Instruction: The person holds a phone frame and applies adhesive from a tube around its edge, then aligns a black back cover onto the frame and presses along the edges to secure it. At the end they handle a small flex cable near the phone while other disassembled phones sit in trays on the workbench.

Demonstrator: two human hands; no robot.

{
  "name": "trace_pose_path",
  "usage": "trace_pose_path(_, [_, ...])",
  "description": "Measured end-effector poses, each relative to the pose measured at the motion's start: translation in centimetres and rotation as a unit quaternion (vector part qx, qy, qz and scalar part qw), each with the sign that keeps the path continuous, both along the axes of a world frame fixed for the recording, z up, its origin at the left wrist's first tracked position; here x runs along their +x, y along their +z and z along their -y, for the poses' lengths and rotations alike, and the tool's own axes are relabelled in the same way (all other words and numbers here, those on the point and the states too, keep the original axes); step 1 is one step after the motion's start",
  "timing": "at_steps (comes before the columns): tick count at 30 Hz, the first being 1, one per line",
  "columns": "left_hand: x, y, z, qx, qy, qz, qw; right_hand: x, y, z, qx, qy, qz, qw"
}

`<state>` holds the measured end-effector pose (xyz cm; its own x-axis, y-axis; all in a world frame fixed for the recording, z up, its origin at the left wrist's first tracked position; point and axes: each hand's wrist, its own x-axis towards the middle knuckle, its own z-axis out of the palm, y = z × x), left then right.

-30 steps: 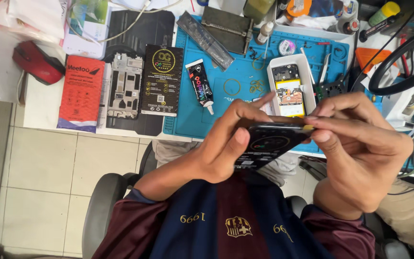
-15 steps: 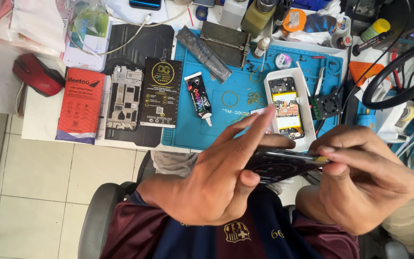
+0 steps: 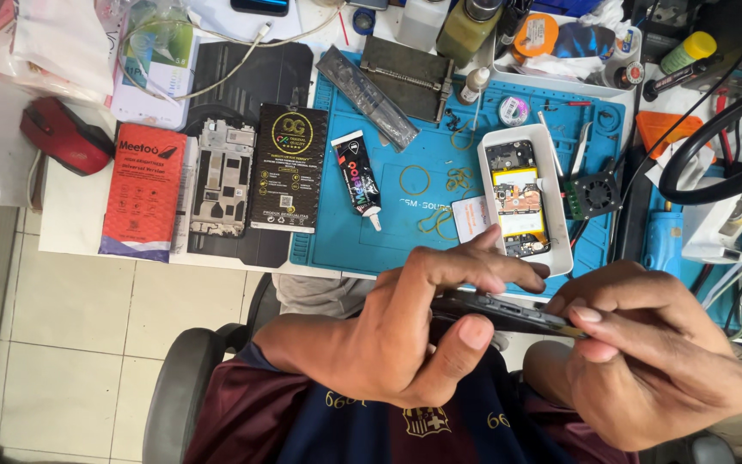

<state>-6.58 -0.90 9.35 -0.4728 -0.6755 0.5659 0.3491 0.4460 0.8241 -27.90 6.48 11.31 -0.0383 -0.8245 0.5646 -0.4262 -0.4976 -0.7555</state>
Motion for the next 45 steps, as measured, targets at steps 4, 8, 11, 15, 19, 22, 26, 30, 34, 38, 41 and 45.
trace_pose_path(4, [-0.2,-0.6,0.1,-0.018,-0.002,-0.001,1.0,-0.1,-0.1,0.3,-0.007,0.004,0.01,1.0])
trace_pose_path(8, [-0.3,-0.5,0.2,-0.032,-0.004,-0.005,0.999,-0.2,0.0,0.2,-0.005,0.001,-0.011,1.0])
trace_pose_path(11, [-0.3,-0.3,0.3,-0.044,0.001,-0.007,0.999,-0.3,0.0,0.3,-0.005,-0.003,-0.021,1.0])
trace_pose_path(15, [-0.4,-0.3,0.6,-0.079,0.019,-0.003,0.997,-0.3,0.1,0.5,0.001,0.008,-0.013,1.0])
trace_pose_path(19, [-0.3,-0.4,0.7,-0.081,0.022,0.001,0.996,0.1,0.0,0.9,0.005,0.005,0.015,1.0])
trace_pose_path(22, [-0.5,-0.6,0.7,-0.087,0.037,0.0,0.996,0.3,0.1,0.9,0.019,0.004,0.021,1.0])
trace_pose_path(26, [-0.5,-0.8,0.7,-0.091,0.033,-0.008,0.995,-0.1,0.2,1.3,0.012,0.024,0.024,0.999])
trace_pose_path(30, [-0.5,-1.0,0.8,-0.104,0.029,-0.002,0.994,0.1,0.0,1.5,-0.001,0.013,0.021,1.0])
trace_pose_path(34, [-0.4,-1.0,0.9,-0.105,0.016,0.002,0.994,0.7,-0.1,1.5,-0.003,-0.007,0.019,1.0])
trace_pose_path(38, [-0.2,-1.0,1.1,-0.109,0.01,0.003,0.994,1.1,0.1,1.5,0.0,-0.018,0.027,0.999])
trace_pose_path(41, [-0.2,-0.9,1.2,-0.121,0.012,0.005,0.993,1.0,0.3,1.6,0.007,-0.016,0.017,1.0])
trace_pose_path(45, [-0.4,-0.8,1.4,-0.137,0.02,0.007,0.99,0.6,0.6,1.6,0.013,-0.001,-0.002,1.0])
